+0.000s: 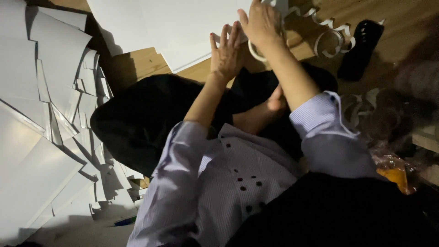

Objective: The person applies pieces of tape to the edges of several white boards by hand.

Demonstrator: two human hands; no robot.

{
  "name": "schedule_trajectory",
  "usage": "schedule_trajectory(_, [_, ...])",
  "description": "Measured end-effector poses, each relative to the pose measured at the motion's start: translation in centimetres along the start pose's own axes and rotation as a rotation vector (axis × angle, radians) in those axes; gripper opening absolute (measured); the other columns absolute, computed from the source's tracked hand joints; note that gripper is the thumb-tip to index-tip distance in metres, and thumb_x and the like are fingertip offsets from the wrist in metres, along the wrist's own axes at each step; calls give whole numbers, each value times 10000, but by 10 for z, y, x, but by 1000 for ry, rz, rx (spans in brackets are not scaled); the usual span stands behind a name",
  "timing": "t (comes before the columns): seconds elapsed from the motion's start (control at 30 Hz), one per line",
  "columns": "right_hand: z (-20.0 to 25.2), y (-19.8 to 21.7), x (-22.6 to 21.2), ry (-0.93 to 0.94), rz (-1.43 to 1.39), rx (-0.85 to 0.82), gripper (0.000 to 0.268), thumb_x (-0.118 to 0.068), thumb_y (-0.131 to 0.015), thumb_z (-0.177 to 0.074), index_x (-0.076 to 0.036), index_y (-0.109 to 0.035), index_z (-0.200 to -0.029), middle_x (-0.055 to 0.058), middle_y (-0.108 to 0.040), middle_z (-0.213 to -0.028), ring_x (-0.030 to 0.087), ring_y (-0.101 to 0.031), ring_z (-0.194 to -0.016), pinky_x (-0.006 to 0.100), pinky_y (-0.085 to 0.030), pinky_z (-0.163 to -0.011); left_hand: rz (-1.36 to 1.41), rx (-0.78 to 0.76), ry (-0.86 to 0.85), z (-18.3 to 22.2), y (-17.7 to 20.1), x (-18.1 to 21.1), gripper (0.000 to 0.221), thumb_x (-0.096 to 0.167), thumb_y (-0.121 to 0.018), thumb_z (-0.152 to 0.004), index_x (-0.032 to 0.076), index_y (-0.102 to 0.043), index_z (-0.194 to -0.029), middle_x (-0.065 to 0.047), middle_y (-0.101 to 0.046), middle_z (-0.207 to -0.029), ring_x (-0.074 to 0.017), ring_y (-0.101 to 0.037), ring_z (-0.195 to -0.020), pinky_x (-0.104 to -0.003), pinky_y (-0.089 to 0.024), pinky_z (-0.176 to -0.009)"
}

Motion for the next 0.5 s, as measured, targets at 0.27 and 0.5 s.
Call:
schedule_trajectory(0.27, [52, -8, -24, -352, -416, -670, 890, -608, -359, -912, 48, 29, -1371, 169, 22, -1471, 328, -69, -1356, 461, -116, -1094, 1231, 915, 1344, 101, -198, -238, 1109, 534, -689, -658, -56, -81, -1372, -244, -135, -1443, -364, -167, -1337, -439, -153, -1094])
schedule_trajectory(0.5, [47, -12, -12, -222, -307, -579, 901, -671, -309, -900, 84, -123, -1356, 185, -599, -1015, 348, -568, -947, 488, -384, -908, 2240, 827, 1274, 91, -71, -221, 371, 319, -640, -745, 57, -520, -976, -9, -502, -499, -83, -401, -373, -218, -349, -347])
Point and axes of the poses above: each hand's wrist, its own z-axis away from the middle knuckle, its own y-axis out of the back of the hand, x = y × z, the point moved 9 cm from there along -z, towards the middle knuckle
